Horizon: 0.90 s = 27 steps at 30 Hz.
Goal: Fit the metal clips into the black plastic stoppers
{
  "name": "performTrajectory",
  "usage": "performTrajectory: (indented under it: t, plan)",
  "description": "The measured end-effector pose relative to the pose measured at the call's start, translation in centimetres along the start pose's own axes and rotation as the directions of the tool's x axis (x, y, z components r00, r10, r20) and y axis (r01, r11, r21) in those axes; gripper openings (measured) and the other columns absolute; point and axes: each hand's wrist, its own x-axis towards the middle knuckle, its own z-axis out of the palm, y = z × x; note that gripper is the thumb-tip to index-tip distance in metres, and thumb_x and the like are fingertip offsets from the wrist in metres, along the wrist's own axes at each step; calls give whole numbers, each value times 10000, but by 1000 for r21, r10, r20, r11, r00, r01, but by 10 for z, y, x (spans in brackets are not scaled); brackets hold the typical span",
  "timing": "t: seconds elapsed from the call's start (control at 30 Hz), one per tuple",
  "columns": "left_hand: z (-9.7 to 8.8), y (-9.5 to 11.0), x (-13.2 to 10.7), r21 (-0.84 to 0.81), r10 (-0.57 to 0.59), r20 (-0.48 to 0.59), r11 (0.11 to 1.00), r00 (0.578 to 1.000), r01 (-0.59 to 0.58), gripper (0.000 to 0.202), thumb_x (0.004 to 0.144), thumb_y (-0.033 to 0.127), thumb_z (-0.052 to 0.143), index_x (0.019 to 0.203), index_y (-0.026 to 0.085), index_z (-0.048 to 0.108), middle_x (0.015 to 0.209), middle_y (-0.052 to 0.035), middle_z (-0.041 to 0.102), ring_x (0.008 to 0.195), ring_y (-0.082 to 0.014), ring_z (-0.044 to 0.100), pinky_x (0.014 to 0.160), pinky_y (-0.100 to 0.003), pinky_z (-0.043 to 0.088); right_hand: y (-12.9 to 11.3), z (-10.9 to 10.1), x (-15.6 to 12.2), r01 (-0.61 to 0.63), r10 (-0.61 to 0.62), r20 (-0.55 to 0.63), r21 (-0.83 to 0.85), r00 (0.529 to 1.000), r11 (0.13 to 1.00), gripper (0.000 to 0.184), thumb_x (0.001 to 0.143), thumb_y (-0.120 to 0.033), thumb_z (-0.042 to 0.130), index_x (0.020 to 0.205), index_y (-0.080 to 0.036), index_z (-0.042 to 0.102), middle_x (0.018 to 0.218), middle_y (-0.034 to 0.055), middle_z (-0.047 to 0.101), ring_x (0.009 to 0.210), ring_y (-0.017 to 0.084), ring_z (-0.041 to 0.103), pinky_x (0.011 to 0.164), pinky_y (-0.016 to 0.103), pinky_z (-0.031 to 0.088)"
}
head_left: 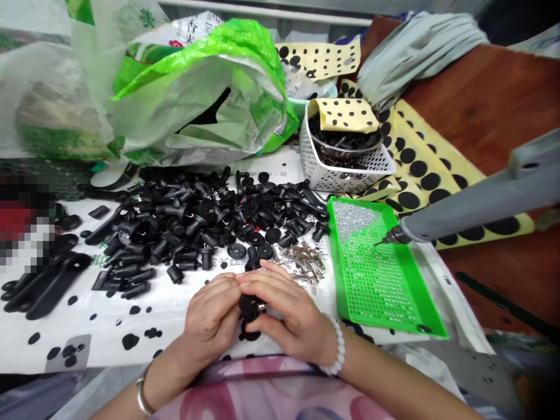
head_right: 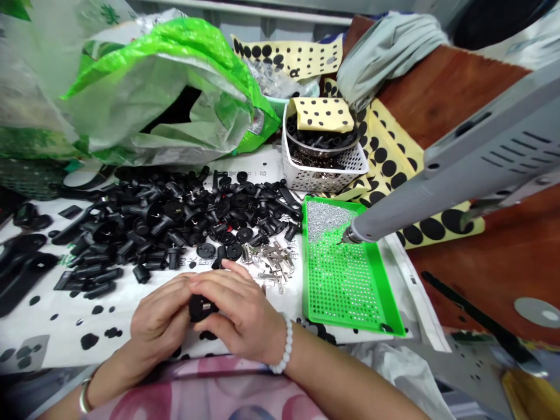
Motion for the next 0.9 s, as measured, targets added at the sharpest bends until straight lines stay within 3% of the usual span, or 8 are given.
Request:
performTrajectory:
  t: [0.2, 0.4, 0.5, 0.63, 0.8, 0.9]
  plan:
    - [2, -4, 0, -82, -34, 34, 996, 999, 37, 254, 804, 31, 456, 966, 181, 582, 745, -42, 663, 777, -162, 640, 718, -277, 536, -7, -9, 0, -2, 1, -20, -48, 1000, 999, 497, 863, -339, 568, 1285, -139, 398, 1238, 153, 579, 1188, 193, 511, 1046, 414, 344]
    - [4, -5, -2, -144, -76, 54, 986, 996, 83, 243, 819, 43, 455, 954, 185, 600, 741, -45, 659, 751, -160, 629, 686, -279, 528, -16, -12, 2, -71, 63, -136, -60, 989, 996, 201, 858, -123, 523, 1044, -179, 574, 1091, 103, 649, 1025, 190, 601, 903, 382, 482]
    - [5, -5, -3, -145, -80, 53, 986, 995, 87, 237, 829, 55, 443, 954, 182, 600, 747, -49, 663, 717, -155, 622, 677, -286, 524, -18, -14, 2, -116, 106, -99, -105, 989, 988, 177, 850, -133, 536, 1003, -189, 606, 1037, 92, 660, 971, 199, 618, 821, 360, 528]
    - [4, -4, -3, -138, -114, 93, 982, 989, 126, 244, 840, 74, 422, 954, 173, 613, 766, -67, 666, 700, -163, 612, 642, -298, 511, -17, -18, 0, -112, 110, -22, -140, 994, 984, 201, 831, -126, 563, 1015, -191, 611, 1058, 89, 650, 976, 207, 617, 823, 346, 533]
    - [-1, 1, -5, -63, -173, 145, 981, 974, 184, 250, 857, 99, 441, 1046, 165, 590, 818, -71, 669, 731, -164, 602, 666, -302, 504, -9, -15, -4, -139, 138, -42, -30, 990, 990, 226, 818, -101, 591, 1019, -201, 610, 1064, 80, 636, 995, 202, 602, 829, 337, 527]
    - [-18, -4, -11, 36, -196, 131, 981, 972, 192, 299, 854, 114, 483, 1143, 170, 540, 867, -73, 669, 790, -169, 604, 713, -307, 503, -6, -16, -6, -213, 216, -95, 43, 972, 976, 213, 816, -100, 596, 996, -211, 622, 1062, 77, 637, 986, 198, 609, 825, 337, 529]
